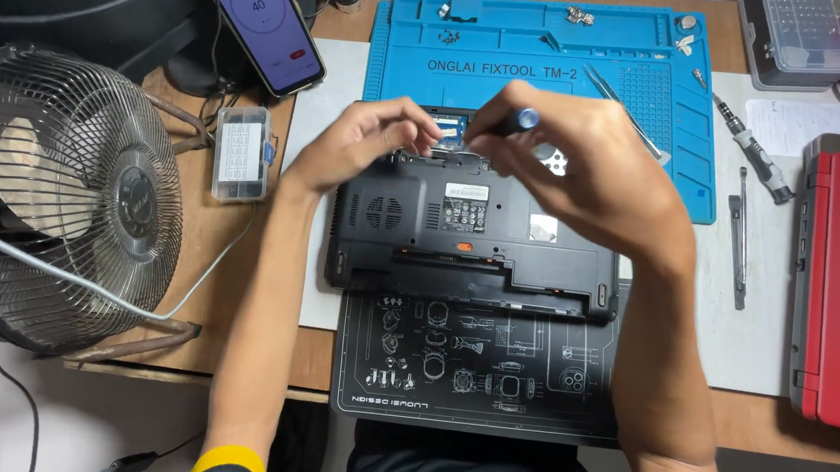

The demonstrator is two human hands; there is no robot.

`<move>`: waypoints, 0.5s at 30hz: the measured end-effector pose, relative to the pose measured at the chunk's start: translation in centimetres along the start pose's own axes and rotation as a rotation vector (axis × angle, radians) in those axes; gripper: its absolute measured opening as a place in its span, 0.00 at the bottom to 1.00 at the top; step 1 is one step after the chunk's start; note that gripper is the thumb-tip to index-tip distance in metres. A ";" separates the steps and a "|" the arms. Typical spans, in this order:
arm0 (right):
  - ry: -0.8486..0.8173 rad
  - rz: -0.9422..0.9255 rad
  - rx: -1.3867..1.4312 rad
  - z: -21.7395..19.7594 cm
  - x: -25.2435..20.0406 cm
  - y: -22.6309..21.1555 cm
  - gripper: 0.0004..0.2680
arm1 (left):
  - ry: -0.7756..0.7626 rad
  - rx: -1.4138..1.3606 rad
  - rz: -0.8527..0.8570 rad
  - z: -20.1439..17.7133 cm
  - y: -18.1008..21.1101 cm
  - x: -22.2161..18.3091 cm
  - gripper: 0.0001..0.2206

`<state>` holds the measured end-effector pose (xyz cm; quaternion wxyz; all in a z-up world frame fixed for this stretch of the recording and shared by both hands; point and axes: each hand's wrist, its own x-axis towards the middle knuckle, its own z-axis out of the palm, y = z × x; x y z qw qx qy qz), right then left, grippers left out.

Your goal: Removing screws from the bottom casing of a laptop using a precision screwdriver to access internal components.

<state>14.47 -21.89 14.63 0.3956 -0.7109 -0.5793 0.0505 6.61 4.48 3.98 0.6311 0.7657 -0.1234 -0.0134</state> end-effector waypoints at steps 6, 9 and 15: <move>0.070 0.014 -0.051 -1.5 -0.5 1.6 0.03 | 0.016 0.006 -0.227 -3.9 -3.9 2.7 0.14; 0.080 0.037 -0.072 -1.5 -0.4 2.0 0.04 | 0.072 -0.093 -0.190 -4.6 -5.1 2.4 0.14; 0.053 0.075 -0.054 -0.7 0.4 3.6 0.05 | 0.224 -0.164 0.000 -5.0 -5.9 2.6 0.13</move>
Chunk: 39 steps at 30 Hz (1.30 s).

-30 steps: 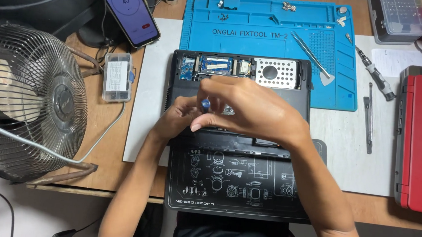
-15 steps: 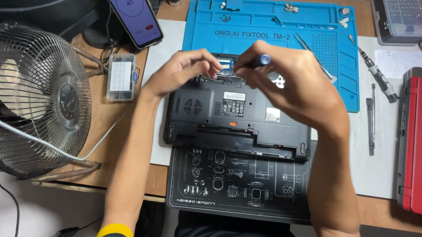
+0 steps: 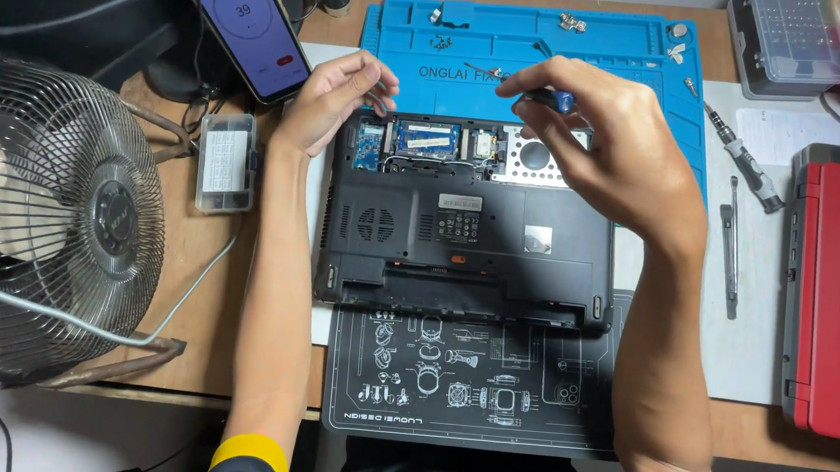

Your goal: Removing screws from the bottom casing of a laptop using a precision screwdriver to access internal components.

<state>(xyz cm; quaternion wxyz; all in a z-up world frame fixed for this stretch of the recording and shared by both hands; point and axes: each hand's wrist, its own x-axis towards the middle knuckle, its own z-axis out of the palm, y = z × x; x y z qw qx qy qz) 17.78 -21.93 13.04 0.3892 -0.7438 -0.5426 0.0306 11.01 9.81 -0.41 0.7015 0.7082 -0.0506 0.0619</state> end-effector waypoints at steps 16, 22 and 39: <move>-0.049 0.187 0.063 2.2 1.7 4.3 0.09 | -0.018 0.461 -0.003 -1.4 -4.9 6.1 0.11; -0.057 0.181 0.057 3.3 1.9 5.6 0.09 | -0.058 0.512 0.011 -1.7 -5.7 6.6 0.11; 0.145 0.378 0.371 4.0 1.5 10.7 0.09 | -0.010 0.833 -0.009 -1.0 -6.5 8.8 0.18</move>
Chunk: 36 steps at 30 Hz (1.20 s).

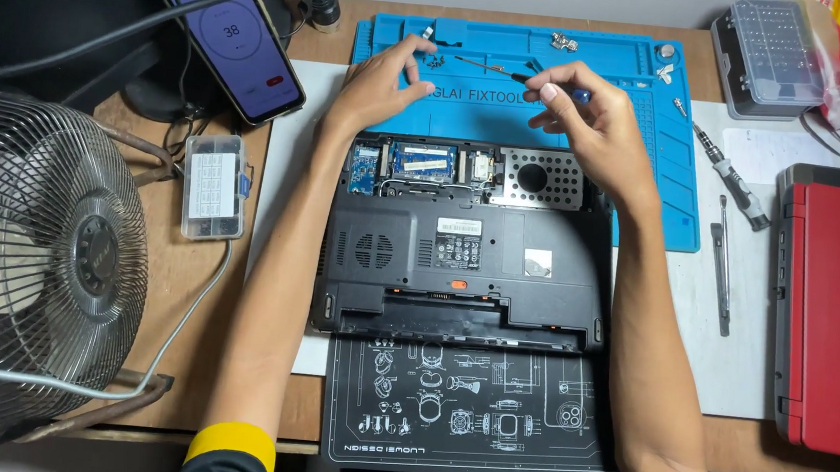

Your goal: Removing screws from the bottom casing of a laptop using a precision screwdriver to access internal components.

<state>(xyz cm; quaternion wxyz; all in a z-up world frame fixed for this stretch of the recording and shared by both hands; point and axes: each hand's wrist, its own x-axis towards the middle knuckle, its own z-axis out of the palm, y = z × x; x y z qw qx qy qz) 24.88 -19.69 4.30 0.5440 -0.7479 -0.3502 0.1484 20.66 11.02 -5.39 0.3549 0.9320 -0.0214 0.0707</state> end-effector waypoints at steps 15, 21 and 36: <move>-0.083 -0.003 -0.012 -0.8 0.1 1.1 0.09 | 0.017 -0.109 0.003 -0.2 0.1 -0.4 0.14; -0.115 -0.046 -0.020 -0.5 0.4 1.9 0.09 | -0.002 -0.048 0.036 0.1 -0.5 -0.2 0.13; -0.188 -0.035 -0.080 0.2 0.8 2.8 0.12 | -0.035 0.239 0.069 1.0 -0.8 0.1 0.22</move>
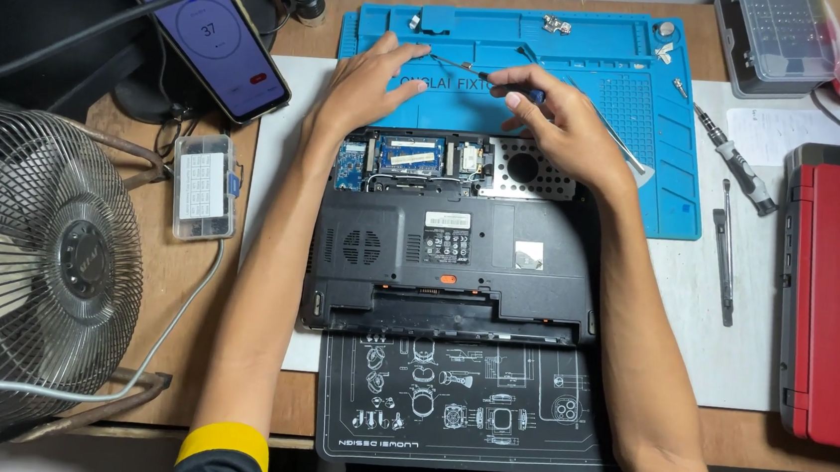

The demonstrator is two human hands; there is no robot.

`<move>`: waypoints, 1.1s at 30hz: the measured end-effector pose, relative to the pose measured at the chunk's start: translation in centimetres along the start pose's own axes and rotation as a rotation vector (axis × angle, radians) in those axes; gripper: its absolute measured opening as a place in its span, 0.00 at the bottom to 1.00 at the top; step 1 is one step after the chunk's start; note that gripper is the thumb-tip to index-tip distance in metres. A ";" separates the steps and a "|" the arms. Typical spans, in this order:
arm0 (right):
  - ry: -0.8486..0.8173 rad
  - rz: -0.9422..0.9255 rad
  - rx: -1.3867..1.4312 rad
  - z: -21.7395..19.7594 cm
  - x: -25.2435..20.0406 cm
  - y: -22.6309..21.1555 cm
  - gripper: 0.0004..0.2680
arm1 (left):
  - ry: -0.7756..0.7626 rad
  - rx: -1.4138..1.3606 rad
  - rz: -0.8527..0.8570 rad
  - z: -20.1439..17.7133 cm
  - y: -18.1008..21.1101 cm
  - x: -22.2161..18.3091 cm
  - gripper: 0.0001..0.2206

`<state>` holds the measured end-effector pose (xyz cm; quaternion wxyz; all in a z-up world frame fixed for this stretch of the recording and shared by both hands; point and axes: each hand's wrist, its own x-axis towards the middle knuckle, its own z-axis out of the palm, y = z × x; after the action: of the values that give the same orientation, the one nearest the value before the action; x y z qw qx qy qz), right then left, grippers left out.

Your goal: Removing screws from the bottom casing of a laptop using a precision screwdriver to access internal components.

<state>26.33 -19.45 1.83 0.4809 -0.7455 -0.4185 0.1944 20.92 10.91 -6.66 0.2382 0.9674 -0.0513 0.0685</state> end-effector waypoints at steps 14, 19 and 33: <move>-0.004 -0.010 -0.024 0.5 0.2 0.5 0.11 | 0.086 -0.051 0.011 0.2 -0.5 0.1 0.13; 0.002 -0.006 0.000 0.5 0.3 0.6 0.12 | 0.067 -0.033 -0.008 0.0 -0.1 0.0 0.14; 0.103 0.018 0.037 -1.6 -1.1 -2.0 0.12 | 0.142 -0.220 0.051 -0.1 -0.6 -0.2 0.11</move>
<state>25.96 -20.83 4.17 0.5138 -0.7493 -0.3826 0.1677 20.79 11.49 -6.83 0.3440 0.9266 -0.0658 0.1370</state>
